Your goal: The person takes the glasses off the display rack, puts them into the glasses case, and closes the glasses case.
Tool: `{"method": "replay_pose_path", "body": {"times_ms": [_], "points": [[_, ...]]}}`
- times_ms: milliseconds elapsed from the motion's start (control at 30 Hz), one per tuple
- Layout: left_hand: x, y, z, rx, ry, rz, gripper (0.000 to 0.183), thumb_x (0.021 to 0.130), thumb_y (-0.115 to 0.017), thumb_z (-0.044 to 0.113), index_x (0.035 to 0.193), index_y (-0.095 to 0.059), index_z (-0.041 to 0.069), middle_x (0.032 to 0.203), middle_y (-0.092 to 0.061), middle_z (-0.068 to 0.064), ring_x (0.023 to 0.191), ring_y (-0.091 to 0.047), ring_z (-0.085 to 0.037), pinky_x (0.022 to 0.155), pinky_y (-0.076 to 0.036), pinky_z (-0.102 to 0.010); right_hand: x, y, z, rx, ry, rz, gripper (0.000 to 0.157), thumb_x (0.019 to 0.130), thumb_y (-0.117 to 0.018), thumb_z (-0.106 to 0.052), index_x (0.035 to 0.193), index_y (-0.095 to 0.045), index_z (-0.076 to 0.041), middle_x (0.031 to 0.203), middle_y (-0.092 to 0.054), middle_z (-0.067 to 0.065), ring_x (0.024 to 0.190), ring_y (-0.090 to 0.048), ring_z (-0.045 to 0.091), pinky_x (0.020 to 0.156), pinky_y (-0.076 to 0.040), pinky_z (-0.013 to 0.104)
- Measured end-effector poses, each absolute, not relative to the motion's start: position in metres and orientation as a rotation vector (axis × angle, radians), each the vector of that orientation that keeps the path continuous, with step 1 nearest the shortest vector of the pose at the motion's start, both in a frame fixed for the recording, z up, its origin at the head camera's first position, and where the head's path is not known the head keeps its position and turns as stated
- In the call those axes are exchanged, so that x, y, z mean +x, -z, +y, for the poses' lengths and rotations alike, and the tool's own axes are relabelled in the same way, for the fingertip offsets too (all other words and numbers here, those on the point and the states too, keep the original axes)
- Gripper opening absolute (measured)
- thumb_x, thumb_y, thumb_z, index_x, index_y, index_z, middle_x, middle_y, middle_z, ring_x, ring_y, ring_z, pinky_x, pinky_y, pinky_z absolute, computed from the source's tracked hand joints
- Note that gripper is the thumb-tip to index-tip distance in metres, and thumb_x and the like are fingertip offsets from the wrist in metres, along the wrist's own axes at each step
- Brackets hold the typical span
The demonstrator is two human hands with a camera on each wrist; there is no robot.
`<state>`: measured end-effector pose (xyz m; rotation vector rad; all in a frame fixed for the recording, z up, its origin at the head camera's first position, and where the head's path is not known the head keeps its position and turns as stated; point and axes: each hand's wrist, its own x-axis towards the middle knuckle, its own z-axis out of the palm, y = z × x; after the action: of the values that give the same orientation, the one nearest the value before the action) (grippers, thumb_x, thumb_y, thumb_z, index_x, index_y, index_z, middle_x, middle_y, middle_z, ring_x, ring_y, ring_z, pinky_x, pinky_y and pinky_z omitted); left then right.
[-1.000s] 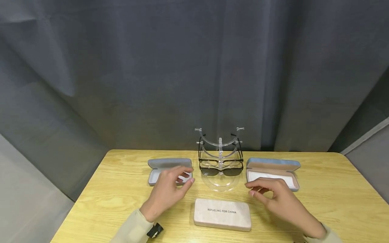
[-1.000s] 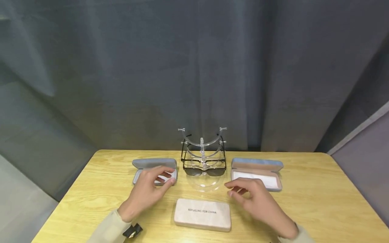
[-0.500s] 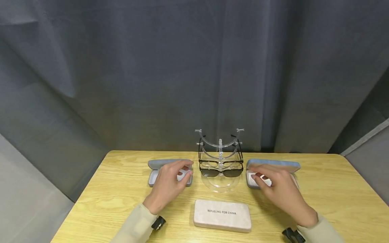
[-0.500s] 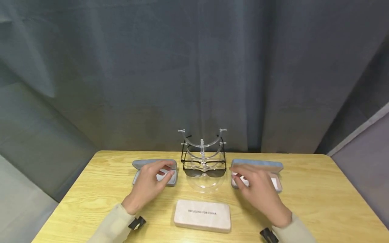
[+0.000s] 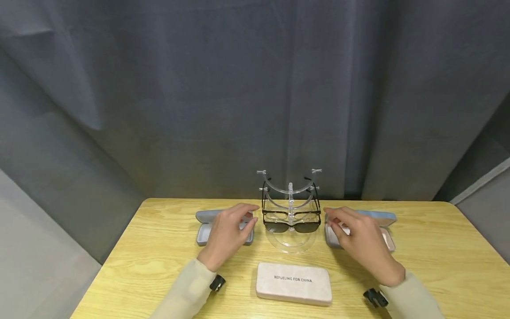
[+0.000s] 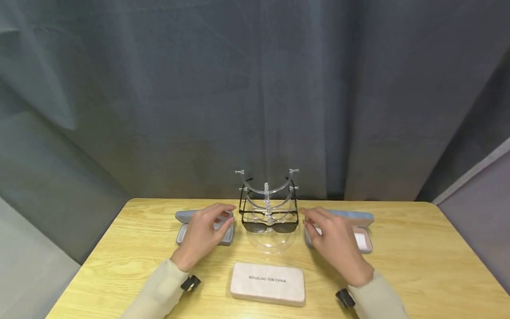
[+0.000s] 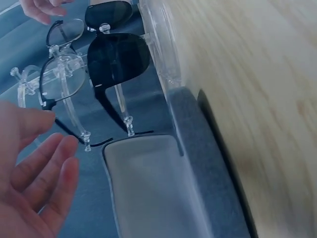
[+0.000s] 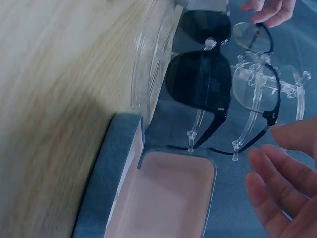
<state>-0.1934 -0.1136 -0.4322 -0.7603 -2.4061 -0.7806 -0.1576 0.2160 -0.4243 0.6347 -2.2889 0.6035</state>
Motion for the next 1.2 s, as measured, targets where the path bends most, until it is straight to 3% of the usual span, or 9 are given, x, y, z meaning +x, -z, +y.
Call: {"method": "replay_pose_path", "body": {"times_ms": [267, 467, 700, 967, 1200], "points": [[-0.205, 0.437, -0.106, -0.782, 0.793, -2.397, 0.025, 0.093, -0.079, 0.014, 0.118, -0.076, 0.017, 0.113, -0.08, 0.001, 0.083, -0.076, -0.005, 0.071, -0.062, -0.023, -0.168, 0.429, 0.216, 0.631, -0.578, -2.282, 0.041, 0.075, -0.082, 0.012, 0.111, -0.079, -0.008, 0.093, -0.079, 0.001, 0.063, -0.067, 0.009, 0.053, -0.051, 0.019], [-0.211, 0.44, -0.1, -0.884, 0.822, -2.388, 0.027, 0.094, -0.077, 0.01, 0.118, -0.077, 0.019, 0.114, -0.08, 0.003, 0.083, -0.075, -0.005, 0.072, -0.063, -0.022, -0.173, 0.433, 0.214, 0.637, -0.598, -2.278, 0.039, 0.074, -0.081, 0.013, 0.107, -0.08, -0.008, 0.093, -0.079, 0.003, 0.065, -0.069, 0.009, 0.056, -0.056, 0.022], [-0.213, 0.446, -0.094, -0.88, 0.86, -2.338, 0.023, 0.093, -0.075, 0.005, 0.112, -0.079, 0.018, 0.109, -0.081, 0.002, 0.076, -0.074, -0.005, 0.068, -0.058, -0.012, -0.178, 0.436, 0.211, 0.638, -0.589, -2.29, 0.034, 0.075, -0.08, 0.011, 0.105, -0.08, -0.006, 0.093, -0.079, 0.005, 0.063, -0.068, 0.01, 0.054, -0.057, 0.026], [-0.213, 0.446, -0.092, -0.86, 0.907, -2.322, 0.024, 0.092, -0.075, 0.002, 0.111, -0.079, 0.015, 0.109, -0.082, -0.002, 0.089, -0.078, -0.011, 0.075, -0.062, -0.016, -0.183, 0.437, 0.208, 0.617, -0.611, -2.298, 0.028, 0.078, -0.08, 0.009, 0.101, -0.08, -0.006, 0.094, -0.081, 0.007, 0.064, -0.07, 0.014, 0.055, -0.059, 0.03], [-0.213, 0.443, -0.093, -0.876, 0.902, -2.25, 0.021, 0.09, -0.077, 0.001, 0.109, -0.079, 0.01, 0.105, -0.081, -0.003, 0.086, -0.078, -0.012, 0.075, -0.062, -0.016, -0.18, 0.429, 0.208, 0.643, -0.643, -2.271, 0.031, 0.076, -0.081, 0.013, 0.101, -0.08, -0.006, 0.097, -0.081, 0.007, 0.066, -0.072, 0.015, 0.059, -0.061, 0.028]]}}
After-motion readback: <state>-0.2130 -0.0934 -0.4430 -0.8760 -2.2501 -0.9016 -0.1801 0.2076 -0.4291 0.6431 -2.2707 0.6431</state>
